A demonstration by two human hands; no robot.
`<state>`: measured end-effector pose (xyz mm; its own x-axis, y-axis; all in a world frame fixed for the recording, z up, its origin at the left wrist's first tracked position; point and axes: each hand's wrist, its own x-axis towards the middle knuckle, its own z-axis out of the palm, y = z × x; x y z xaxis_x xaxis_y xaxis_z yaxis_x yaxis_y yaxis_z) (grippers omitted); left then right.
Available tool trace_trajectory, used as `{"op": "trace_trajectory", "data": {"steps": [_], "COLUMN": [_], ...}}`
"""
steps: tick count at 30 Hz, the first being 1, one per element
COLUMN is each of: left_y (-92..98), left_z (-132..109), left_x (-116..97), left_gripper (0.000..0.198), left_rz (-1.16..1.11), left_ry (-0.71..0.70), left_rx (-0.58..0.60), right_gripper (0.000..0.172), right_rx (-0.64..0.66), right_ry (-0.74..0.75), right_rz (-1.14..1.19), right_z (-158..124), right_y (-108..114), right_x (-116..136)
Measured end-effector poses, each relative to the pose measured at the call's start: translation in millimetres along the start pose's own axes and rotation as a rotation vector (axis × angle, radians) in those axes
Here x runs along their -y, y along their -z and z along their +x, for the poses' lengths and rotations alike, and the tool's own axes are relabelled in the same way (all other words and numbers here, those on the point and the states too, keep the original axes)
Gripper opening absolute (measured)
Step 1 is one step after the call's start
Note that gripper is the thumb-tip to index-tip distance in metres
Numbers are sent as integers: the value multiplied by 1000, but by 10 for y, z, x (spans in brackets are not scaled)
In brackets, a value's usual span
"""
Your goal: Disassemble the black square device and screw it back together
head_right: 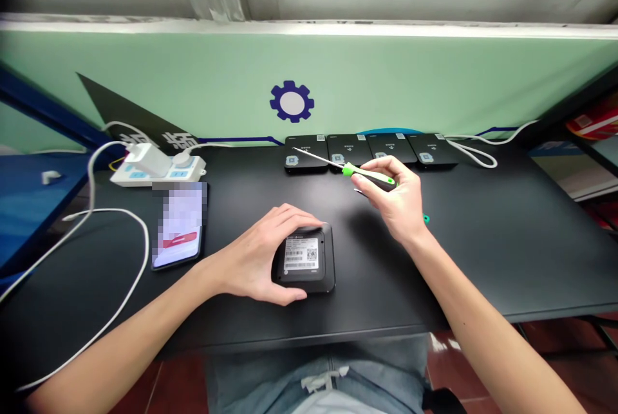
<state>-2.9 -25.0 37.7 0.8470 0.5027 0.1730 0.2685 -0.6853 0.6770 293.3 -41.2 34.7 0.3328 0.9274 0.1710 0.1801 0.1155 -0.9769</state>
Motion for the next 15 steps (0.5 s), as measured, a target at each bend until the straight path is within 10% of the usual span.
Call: {"op": "trace_trajectory", "data": {"steps": [15], "left_y": [-15], "left_z": [-15], "left_x": [160], "left_gripper": [86], "left_rz": [55], "left_ry": [-34], "left_rx": [-88], "right_gripper": [29], "right_rx": [150], "right_ry": [-191], "right_rz": [381], "right_z": [52], "right_y": [148], "right_x": [210]}}
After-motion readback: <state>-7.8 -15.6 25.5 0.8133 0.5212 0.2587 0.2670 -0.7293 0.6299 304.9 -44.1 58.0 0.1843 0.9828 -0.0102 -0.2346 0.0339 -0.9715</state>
